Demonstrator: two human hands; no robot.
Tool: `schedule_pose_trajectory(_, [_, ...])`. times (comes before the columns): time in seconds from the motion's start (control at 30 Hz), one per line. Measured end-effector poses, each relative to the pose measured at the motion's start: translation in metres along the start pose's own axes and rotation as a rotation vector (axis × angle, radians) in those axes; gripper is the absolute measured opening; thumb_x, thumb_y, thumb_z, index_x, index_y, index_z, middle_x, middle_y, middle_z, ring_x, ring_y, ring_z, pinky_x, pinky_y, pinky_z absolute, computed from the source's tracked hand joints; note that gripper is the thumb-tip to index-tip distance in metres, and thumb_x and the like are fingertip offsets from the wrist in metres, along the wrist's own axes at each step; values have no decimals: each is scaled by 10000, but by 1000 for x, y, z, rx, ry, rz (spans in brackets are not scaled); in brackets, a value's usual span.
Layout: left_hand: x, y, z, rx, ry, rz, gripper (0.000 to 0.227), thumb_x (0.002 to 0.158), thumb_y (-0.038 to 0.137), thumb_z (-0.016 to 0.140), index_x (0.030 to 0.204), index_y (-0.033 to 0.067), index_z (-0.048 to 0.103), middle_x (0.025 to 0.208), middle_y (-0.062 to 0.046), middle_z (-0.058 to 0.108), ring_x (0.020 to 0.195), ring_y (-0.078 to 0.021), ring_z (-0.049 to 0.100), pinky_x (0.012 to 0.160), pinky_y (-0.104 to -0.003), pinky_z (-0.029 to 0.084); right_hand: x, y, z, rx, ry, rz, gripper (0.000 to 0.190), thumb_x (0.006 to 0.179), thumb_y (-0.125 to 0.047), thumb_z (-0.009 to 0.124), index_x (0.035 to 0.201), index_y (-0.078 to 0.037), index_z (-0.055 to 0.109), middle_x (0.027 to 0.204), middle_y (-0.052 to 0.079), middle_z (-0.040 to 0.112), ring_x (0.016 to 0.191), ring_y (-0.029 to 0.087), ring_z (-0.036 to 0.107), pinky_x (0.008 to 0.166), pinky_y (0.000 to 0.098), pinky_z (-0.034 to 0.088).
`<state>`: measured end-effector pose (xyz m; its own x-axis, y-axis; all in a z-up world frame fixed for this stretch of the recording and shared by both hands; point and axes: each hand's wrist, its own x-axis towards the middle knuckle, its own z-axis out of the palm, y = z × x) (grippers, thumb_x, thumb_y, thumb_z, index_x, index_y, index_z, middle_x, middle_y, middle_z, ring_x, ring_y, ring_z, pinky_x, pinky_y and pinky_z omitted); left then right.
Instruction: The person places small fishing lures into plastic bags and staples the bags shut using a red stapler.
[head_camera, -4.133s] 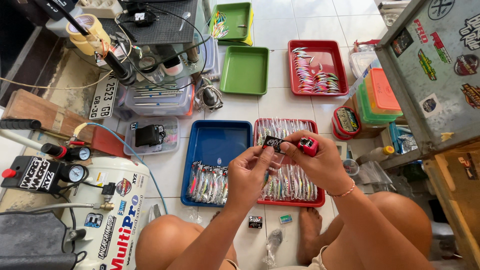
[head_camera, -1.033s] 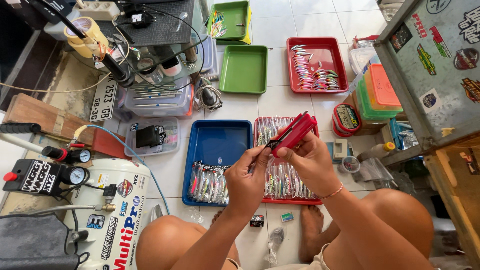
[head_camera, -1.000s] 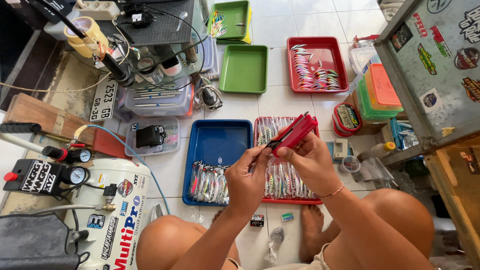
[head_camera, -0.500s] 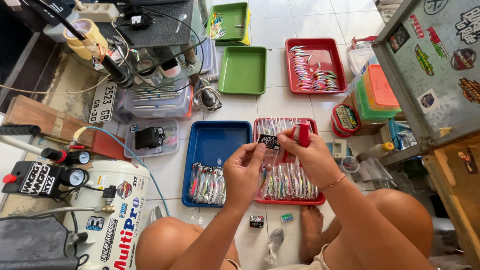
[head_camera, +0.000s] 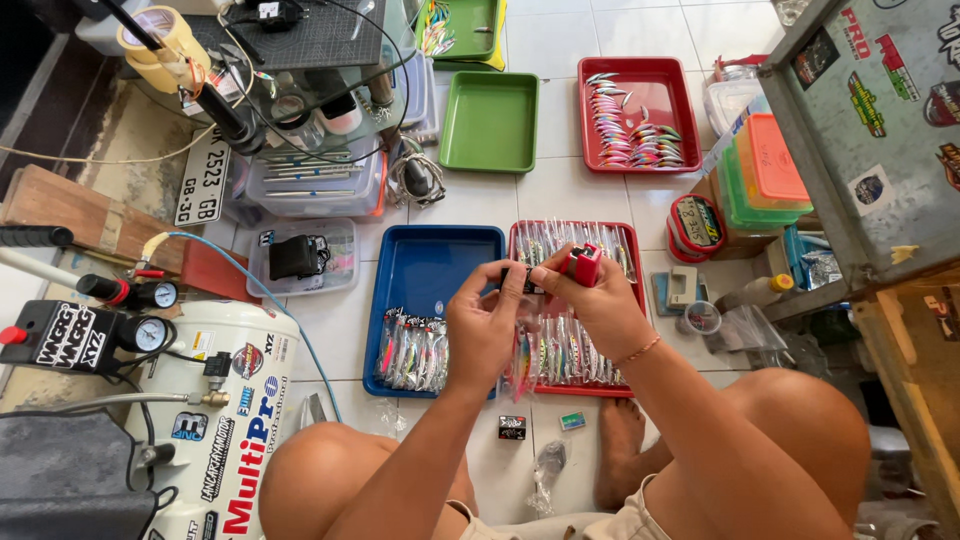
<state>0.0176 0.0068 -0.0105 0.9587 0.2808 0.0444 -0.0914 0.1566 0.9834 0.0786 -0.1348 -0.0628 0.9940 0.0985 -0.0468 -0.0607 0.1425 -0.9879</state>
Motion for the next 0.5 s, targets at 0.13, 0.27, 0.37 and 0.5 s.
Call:
schedule_pose_trajectory(0.13, [24,-29,-13,145,-86,-188,260,882,286,828,1093,157,747,887,-41,754,711,-145,743,678,-297,654,7,-13,8,-4,74,72,222,886,-172,849,974,0,739,775,141,693,676,229,687,742,365,585])
schedule_pose_trajectory(0.27, [48,-98,-44,253,-55,-380,243,905,315,806,1056,127,776,906,-99,766,810,-167,727,724,-348,614,41,50,-14,-22,169,152,313,968,-354,773,1056,-61,708,808,101,688,723,194,685,765,326,547])
schedule_pose_trajectory(0.37, [71,-204,-104,445,15,-475,263,885,238,750,1136,169,782,918,-121,772,822,-231,752,735,-386,625,67,167,-61,-419,186,295,296,918,-393,765,1016,-119,715,844,106,719,850,255,707,810,385,550])
schedule_pose_trajectory(0.5, [74,-323,-185,969,234,-698,280,880,454,684,1132,384,781,1080,23,784,1105,-246,724,959,-373,553,49,315,-116,-1034,150,499,374,874,-469,668,992,-120,731,998,176,764,1077,376,713,970,476,555])
